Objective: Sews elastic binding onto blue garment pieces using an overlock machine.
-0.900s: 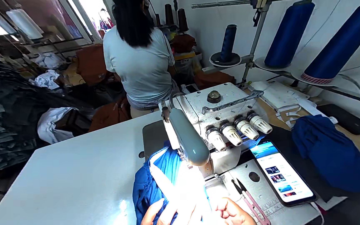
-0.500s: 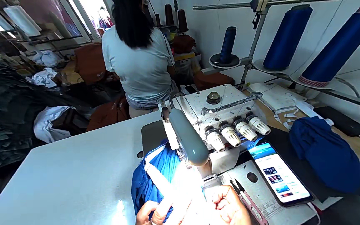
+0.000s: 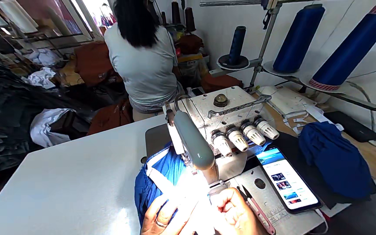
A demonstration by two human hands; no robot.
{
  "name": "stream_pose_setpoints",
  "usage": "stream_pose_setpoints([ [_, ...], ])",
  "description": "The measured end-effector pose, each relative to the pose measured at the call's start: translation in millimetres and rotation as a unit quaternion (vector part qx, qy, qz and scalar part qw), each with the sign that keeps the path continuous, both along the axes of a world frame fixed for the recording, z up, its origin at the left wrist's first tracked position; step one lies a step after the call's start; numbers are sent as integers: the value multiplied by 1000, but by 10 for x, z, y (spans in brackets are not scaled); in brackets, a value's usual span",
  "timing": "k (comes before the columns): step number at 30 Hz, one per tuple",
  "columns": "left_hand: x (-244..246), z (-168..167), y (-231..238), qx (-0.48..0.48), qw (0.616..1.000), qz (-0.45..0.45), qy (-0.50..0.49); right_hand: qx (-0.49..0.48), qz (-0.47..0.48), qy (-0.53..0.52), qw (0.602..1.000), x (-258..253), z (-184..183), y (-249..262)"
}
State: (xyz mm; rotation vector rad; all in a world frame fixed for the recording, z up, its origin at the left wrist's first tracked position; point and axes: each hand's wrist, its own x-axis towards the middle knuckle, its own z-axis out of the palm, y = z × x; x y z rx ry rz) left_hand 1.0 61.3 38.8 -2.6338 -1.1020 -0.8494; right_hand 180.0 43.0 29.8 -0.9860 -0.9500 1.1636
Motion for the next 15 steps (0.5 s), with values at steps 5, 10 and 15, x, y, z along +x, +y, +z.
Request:
stream_pose_setpoints([
  [5,-2,23,0,-13,1000,-4,-5,-10,-8,-15,1000,-22,42,33],
  [10,15,70,44,-18,1000,3,-4,-2,-29,-48,998,-32,71,125],
  [15,28,110,79,-35,999,15,1,10,-32,-76,997,-32,92,237],
])
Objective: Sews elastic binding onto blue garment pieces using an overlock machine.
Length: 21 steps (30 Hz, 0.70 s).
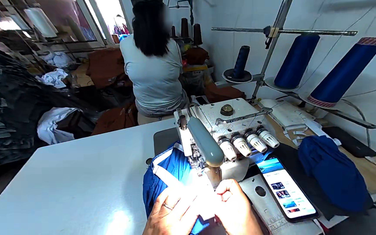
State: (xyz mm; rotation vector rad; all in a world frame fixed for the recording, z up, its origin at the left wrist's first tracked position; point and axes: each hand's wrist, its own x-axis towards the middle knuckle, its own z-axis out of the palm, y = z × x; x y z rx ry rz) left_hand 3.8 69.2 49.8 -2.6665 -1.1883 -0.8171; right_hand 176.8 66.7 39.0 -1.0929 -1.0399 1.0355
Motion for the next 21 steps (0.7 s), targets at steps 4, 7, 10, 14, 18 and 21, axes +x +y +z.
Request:
stream_pose_setpoints([
  [4,10,-11,31,-1,1000,2,-8,-11,6,-25,1000,36,11,52],
  [7,22,-5,58,0,1000,8,-11,-13,13,-35,999,54,19,100],
  [10,38,-15,65,1,1000,12,-12,-20,24,-24,999,66,28,130],
  [14,53,-9,79,7,1000,23,-6,-22,27,-56,998,60,39,190],
  [18,74,6,58,5,999,31,-20,-15,19,-83,996,67,41,255],
  [21,94,4,14,-6,999,41,-18,-16,16,-83,996,82,8,265],
])
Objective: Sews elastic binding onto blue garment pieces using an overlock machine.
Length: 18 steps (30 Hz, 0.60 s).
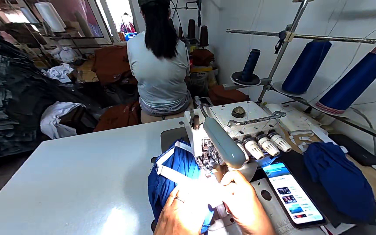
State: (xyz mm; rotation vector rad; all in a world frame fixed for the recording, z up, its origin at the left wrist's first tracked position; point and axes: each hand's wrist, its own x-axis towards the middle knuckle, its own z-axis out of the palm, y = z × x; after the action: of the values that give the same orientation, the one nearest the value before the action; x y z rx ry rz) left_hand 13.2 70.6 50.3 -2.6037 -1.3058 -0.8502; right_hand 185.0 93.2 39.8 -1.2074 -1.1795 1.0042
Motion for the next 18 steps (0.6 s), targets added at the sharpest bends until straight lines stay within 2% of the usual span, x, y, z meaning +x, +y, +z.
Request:
stream_pose_setpoints([
  [18,71,-15,-35,-13,1000,25,2,32,-3,-3,999,-20,-37,66],
])
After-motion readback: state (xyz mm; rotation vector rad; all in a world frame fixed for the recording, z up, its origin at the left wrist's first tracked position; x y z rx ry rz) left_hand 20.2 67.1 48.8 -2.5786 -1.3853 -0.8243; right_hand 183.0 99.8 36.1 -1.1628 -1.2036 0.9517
